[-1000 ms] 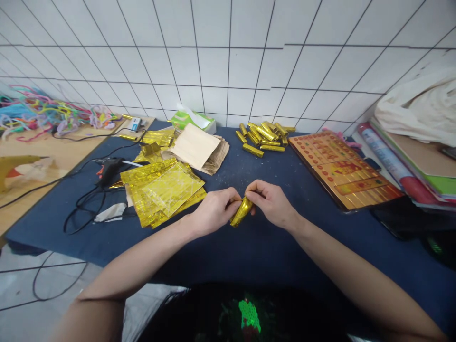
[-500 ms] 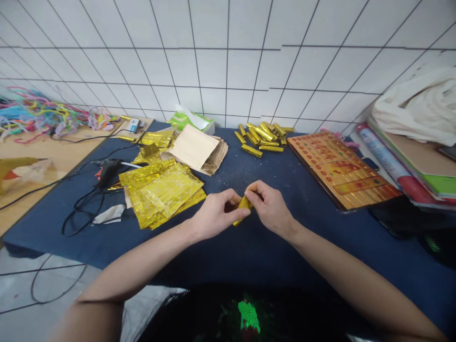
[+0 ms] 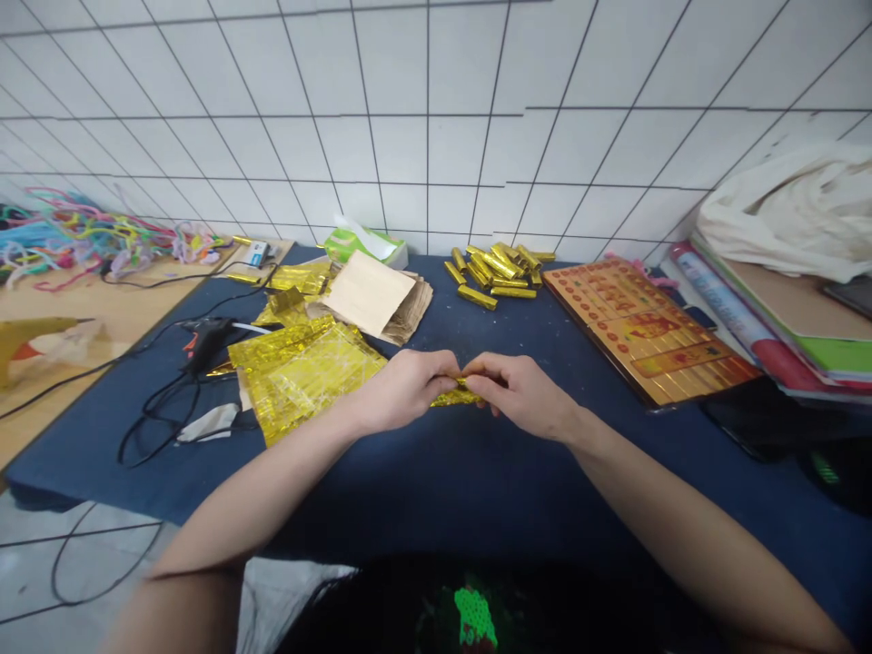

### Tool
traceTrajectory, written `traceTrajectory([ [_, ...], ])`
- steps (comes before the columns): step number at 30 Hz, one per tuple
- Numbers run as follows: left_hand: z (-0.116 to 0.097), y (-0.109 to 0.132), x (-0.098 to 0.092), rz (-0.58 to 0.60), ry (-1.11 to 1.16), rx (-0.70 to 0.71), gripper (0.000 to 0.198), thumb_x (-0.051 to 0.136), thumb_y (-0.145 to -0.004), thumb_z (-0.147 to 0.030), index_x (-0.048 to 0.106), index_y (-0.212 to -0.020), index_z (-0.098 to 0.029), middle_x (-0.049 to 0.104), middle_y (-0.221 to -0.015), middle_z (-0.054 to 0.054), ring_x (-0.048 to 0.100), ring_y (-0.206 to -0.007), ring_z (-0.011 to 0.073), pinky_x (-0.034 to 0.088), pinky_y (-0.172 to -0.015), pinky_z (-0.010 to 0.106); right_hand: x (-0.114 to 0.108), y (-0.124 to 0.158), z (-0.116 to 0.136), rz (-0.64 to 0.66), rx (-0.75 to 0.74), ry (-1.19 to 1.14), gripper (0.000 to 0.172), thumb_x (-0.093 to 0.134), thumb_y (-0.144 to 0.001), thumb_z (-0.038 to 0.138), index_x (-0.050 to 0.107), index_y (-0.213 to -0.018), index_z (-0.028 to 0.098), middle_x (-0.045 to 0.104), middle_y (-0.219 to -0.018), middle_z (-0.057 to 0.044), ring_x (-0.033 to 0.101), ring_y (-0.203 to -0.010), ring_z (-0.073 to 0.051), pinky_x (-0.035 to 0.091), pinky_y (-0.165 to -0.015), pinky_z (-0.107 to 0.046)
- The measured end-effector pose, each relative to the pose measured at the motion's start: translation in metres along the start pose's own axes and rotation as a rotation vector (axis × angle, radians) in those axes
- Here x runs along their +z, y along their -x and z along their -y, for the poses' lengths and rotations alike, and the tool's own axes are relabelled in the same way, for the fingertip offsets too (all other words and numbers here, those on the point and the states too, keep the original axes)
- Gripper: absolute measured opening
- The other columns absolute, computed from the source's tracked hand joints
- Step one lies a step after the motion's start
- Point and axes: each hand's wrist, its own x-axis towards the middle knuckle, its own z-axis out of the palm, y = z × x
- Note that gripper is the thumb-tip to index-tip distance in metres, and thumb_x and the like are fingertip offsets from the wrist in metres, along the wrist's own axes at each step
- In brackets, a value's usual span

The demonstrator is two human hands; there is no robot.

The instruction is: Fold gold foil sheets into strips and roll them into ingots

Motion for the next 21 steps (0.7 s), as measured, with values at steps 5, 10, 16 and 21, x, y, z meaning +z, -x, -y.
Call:
traceTrajectory([
  [5,-0.013,-0.015,-0.008,-0.105,0.069,0.009,0.009,0.050,-0.082,-0.022,0.058,-0.082,-0.017,0.057,-0.068,-0.003,0.051,-0.061,0.0090,0.038,-0.058,0.021,-0.014,0.003,0.008,-0.146,-0.056,0.090,0.021,0.046,-0.085,0.027,0.057,-0.071,0.017,0.057,-0.053,0.003,0.050,-0.044,-0.007,0.039,-0.049,-0.021],
  [10,-0.010,-0.022,-0.004,-0.226,0.444,-0.084,0.027,0.068,-0.068,-0.032,0.057,-0.085,-0.014,0.059,-0.069,-0.002,0.052,-0.059,0.0084,0.040,-0.053,0.019,-0.015,0.008,0.009,-0.370,-0.142,0.097,0.021,0.045,-0.087,0.030,0.058,-0.076,0.017,0.056,-0.053,0.004,0.050,-0.043,-0.007,0.038,-0.048,-0.020],
  [16,-0.011,-0.024,0.003,-0.296,0.658,-0.089,0.018,0.067,-0.068,-0.028,0.058,-0.069,-0.013,0.057,-0.055,-0.003,0.048,-0.048,0.0056,0.038,-0.047,0.018,-0.004,0.008,0.002,-0.468,-0.212,0.086,0.017,0.046,-0.087,0.026,0.058,-0.077,0.018,0.057,-0.054,0.004,0.050,-0.044,-0.007,0.039,-0.048,-0.020],
  [21,-0.010,-0.022,0.005,-0.319,0.629,-0.082,0.017,0.066,-0.069,-0.025,0.057,-0.063,-0.013,0.054,-0.051,-0.004,0.044,-0.045,0.0046,0.034,-0.044,0.017,-0.004,0.007,0.000,-0.338,-0.165,0.034,0.016,0.046,-0.086,0.029,0.056,-0.080,0.018,0.058,-0.058,0.003,0.052,-0.046,-0.008,0.040,-0.050,-0.020],
])
